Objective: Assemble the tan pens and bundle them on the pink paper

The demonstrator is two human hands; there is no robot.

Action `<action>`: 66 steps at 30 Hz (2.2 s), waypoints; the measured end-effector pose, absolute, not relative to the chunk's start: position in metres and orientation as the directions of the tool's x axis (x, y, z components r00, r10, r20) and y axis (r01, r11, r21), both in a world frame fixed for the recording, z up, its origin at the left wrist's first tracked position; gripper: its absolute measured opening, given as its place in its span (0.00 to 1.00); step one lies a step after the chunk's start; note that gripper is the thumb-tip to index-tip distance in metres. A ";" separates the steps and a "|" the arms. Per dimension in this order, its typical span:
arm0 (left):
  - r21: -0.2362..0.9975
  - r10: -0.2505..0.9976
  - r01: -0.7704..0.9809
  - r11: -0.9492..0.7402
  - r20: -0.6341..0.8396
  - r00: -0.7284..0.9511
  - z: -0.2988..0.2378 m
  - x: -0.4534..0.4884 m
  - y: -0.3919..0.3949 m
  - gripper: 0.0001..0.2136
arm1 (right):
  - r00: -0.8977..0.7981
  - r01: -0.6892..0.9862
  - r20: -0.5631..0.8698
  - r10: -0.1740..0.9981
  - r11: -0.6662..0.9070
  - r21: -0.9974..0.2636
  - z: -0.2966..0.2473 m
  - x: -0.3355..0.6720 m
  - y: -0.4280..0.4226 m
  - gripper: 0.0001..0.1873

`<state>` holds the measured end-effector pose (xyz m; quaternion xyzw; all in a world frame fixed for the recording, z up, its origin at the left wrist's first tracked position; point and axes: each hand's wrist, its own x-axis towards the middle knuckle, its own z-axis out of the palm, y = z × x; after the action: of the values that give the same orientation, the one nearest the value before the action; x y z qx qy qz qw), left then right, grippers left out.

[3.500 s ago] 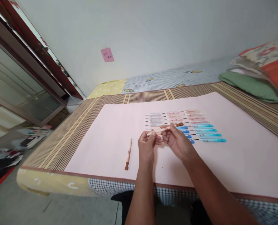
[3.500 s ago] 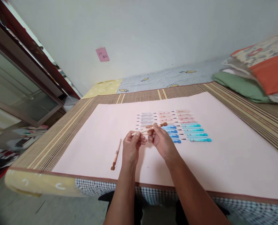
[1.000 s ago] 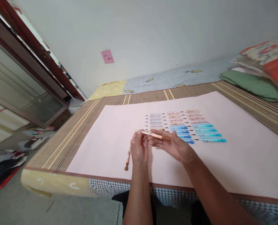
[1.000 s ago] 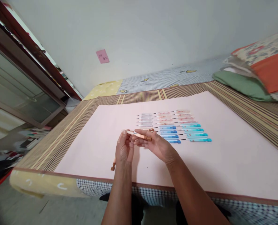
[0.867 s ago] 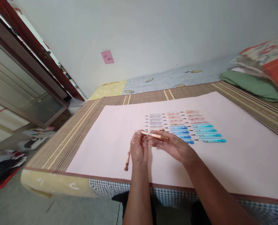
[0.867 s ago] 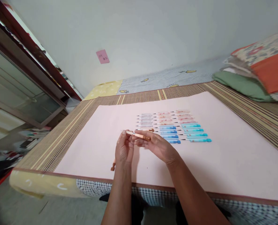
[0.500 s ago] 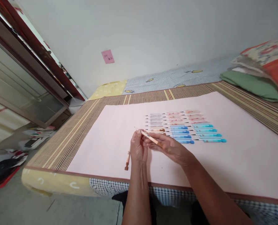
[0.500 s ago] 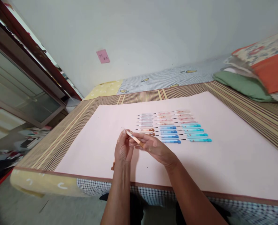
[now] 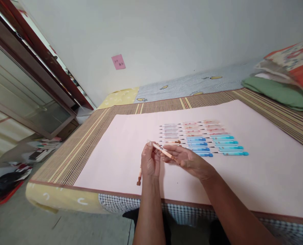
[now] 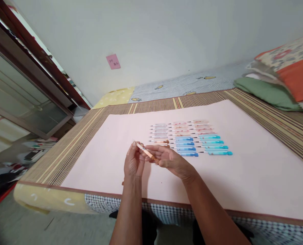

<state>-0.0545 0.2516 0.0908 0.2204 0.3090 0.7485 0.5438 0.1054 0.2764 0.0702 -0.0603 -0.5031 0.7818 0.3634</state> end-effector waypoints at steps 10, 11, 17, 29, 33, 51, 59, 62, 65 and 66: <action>0.754 0.963 -0.632 -0.179 0.003 -0.270 0.096 -0.051 0.248 0.16 | -0.745 -0.489 0.264 0.613 -0.232 -0.841 0.068 0.105 0.275 0.36; 0.758 0.963 -0.628 -0.177 0.002 -0.269 0.096 -0.052 0.248 0.16 | -0.748 -0.486 0.261 0.611 -0.235 -0.842 0.068 0.105 0.275 0.36; 0.772 0.956 -0.607 -0.189 0.003 -0.294 0.095 -0.057 0.248 0.15 | -0.771 -0.392 0.197 0.606 -0.209 -0.896 0.070 0.114 0.280 0.40; 0.920 0.952 -0.373 -0.120 -0.001 -0.307 0.097 -0.064 0.247 0.15 | -0.704 -0.096 -0.006 0.710 -0.104 -0.990 0.088 0.093 0.265 0.16; 0.935 0.969 -0.339 -0.107 0.022 -0.247 0.096 -0.072 0.244 0.16 | -0.709 -0.083 -0.036 0.704 -0.133 -0.988 0.088 0.087 0.262 0.18; 0.905 0.960 -0.416 -0.082 -0.040 -0.277 0.094 -0.085 0.243 0.17 | -0.615 -0.104 -0.034 0.788 -0.124 -0.987 0.079 0.070 0.256 0.17; 0.879 0.957 -0.474 -0.044 -0.100 -0.274 0.092 -0.095 0.242 0.18 | -0.510 -0.012 0.132 0.850 0.146 -0.989 0.088 0.067 0.251 0.07; 0.860 0.950 -0.509 -0.026 -0.136 -0.279 0.090 -0.101 0.242 0.19 | -0.525 0.047 0.221 0.822 0.288 -0.957 0.096 0.068 0.245 0.08; 0.857 0.942 -0.514 -0.035 -0.144 -0.304 0.090 -0.106 0.241 0.19 | -0.553 0.047 0.211 0.806 0.284 -0.958 0.102 0.067 0.241 0.06; 0.860 0.940 -0.509 -0.038 -0.142 -0.311 0.090 -0.107 0.240 0.19 | -0.549 0.050 0.189 0.814 0.258 -0.965 0.102 0.066 0.241 0.04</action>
<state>-0.1073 0.2405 0.0902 0.2435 0.4424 0.6779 0.5342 0.0658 0.2405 0.1017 -0.3065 -0.7051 0.5265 0.3628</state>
